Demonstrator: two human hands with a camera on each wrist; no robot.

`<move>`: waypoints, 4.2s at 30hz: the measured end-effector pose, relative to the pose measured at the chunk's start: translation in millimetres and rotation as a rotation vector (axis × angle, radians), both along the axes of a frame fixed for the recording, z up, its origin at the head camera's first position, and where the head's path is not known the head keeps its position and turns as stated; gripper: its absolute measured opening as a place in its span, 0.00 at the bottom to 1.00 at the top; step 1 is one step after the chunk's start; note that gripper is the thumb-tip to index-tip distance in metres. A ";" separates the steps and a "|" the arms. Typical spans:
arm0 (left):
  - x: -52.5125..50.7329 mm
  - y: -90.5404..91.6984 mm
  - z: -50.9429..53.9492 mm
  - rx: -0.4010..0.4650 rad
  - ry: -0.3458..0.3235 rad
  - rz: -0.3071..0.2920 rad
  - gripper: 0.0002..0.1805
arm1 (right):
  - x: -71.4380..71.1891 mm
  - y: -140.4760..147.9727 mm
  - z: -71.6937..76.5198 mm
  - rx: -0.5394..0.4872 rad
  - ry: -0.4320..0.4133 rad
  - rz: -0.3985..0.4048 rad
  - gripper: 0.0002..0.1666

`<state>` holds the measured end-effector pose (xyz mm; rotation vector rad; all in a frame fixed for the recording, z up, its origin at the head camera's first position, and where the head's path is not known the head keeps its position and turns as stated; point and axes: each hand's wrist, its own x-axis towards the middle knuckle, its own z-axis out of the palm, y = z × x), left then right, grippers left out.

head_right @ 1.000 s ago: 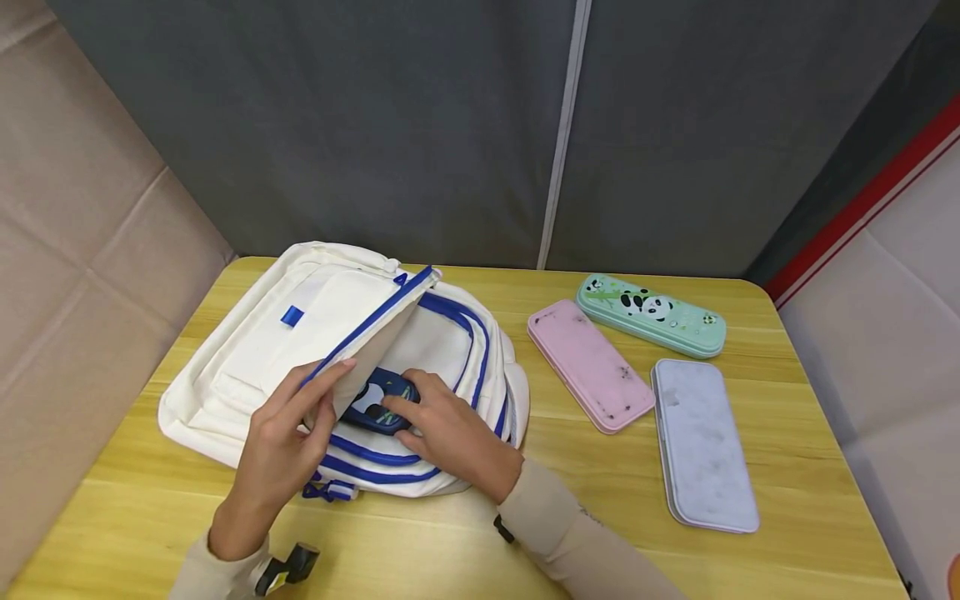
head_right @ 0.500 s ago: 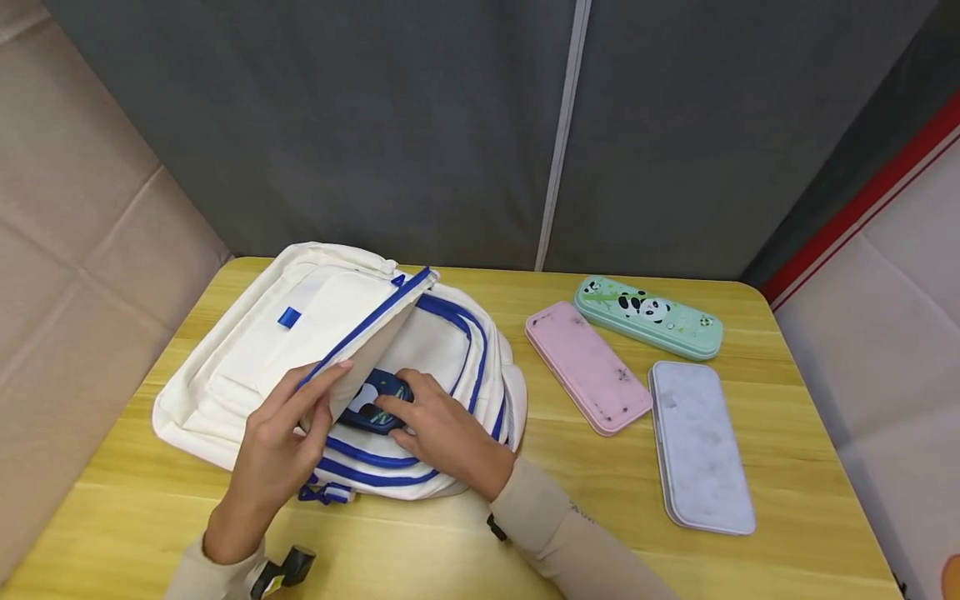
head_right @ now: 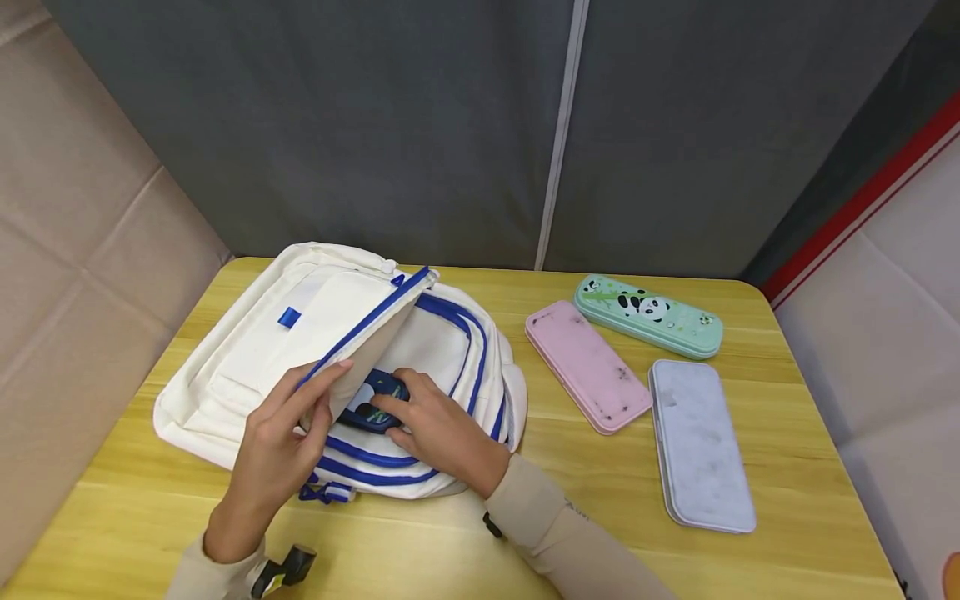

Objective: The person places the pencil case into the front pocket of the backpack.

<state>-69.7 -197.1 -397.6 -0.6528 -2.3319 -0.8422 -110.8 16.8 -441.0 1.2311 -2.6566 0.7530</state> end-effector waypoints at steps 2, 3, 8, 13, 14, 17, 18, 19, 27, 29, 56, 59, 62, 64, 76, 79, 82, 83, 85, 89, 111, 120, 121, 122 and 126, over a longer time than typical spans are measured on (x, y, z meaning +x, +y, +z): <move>-0.1 -0.5 -0.3 0.000 0.002 -0.001 0.30 | 0.0 -0.7 0.0 -0.002 0.004 0.004 0.24; -0.2 -0.8 -0.3 -0.001 0.003 -0.002 0.30 | -0.1 -1.0 -0.2 -0.001 0.002 0.004 0.24; -0.6 -1.3 -0.6 -0.001 0.001 -0.004 0.30 | 0.4 -1.4 0.6 0.013 -0.013 -0.005 0.24; -0.4 -0.8 -0.5 -0.004 -0.006 -0.003 0.30 | 1.5 -0.1 2.3 0.031 -0.015 -0.015 0.25; -0.3 -0.7 -0.5 -0.005 -0.007 -0.003 0.30 | 2.0 0.5 2.6 0.036 -0.012 -0.019 0.25; -0.7 -0.9 -1.0 -0.002 -0.001 -0.002 0.30 | 3.6 3.3 4.1 0.038 -0.005 -0.025 0.25; -0.9 -0.9 -1.1 -0.002 0.001 -0.001 0.30 | 4.1 4.6 4.7 0.038 -0.005 -0.030 0.25; -1.0 -1.0 -1.3 -0.001 0.004 0.000 0.30 | 4.8 6.2 5.5 0.035 -0.007 -0.034 0.25; -1.3 -0.6 -1.2 0.005 -0.002 0.004 0.30 | 9.7 26.5 14.7 0.010 -0.071 -0.111 0.27; -1.2 -0.5 -1.4 0.008 -0.001 0.005 0.30 | 10.8 33.3 16.5 0.014 -0.083 -0.138 0.27; -1.6 -0.5 -1.2 0.020 -0.002 -0.002 0.31 | 24.6 150.8 18.0 0.017 0.053 -0.481 0.37; -1.8 -0.5 -1.1 0.019 0.001 -0.003 0.30 | 26.9 162.5 17.1 0.019 0.066 -0.510 0.37; -2.0 -0.5 -1.1 0.021 0.002 -0.006 0.30 | 28.5 172.8 16.6 0.035 0.058 -0.545 0.37; -1.9 -0.5 -1.2 0.021 0.001 -0.006 0.30 | 29.1 178.3 16.4 0.036 0.034 -0.572 0.38; -2.3 -0.6 -1.2 0.022 0.006 -0.011 0.31 | 22.6 196.0 8.0 0.071 -0.078 -0.627 0.42; -2.3 -0.7 -1.3 0.022 0.007 -0.011 0.31 | 21.0 197.1 4.8 0.072 -0.085 -0.622 0.42; -2.3 -0.6 -1.3 0.022 0.005 -0.012 0.31 | 19.6 197.8 2.0 0.082 -0.096 -0.626 0.42; -2.3 -0.5 -1.3 0.022 0.004 -0.013 0.31 | 19.2 197.9 1.3 0.087 -0.103 -0.629 0.42; -2.2 -0.2 -1.2 0.023 0.003 -0.014 0.30 | 18.6 197.9 -0.2 0.095 -0.121 -0.634 0.42; -2.6 0.1 -0.9 0.025 0.004 -0.017 0.30 | 18.8 197.6 -2.4 0.109 -0.136 -0.641 0.42; -0.5 -0.4 -1.5 0.019 -0.009 -0.009 0.31 | 30.1 186.8 -4.4 0.102 -0.130 -0.647 0.42; -1.3 -0.3 -0.8 0.020 0.001 -0.011 0.31 | 31.5 185.7 -5.9 0.055 -0.228 -0.697 0.43; -1.4 -0.3 -0.7 0.020 0.001 -0.011 0.31 | 31.5 185.5 -5.9 0.054 -0.230 -0.701 0.43; -1.4 -0.2 -0.7 0.021 0.001 -0.011 0.31 | 31.4 185.4 -6.2 0.051 -0.229 -0.702 0.43; -1.4 -0.3 -0.8 0.021 0.002 -0.010 0.31 | 30.9 184.3 -7.3 0.034 -0.218 -0.703 0.42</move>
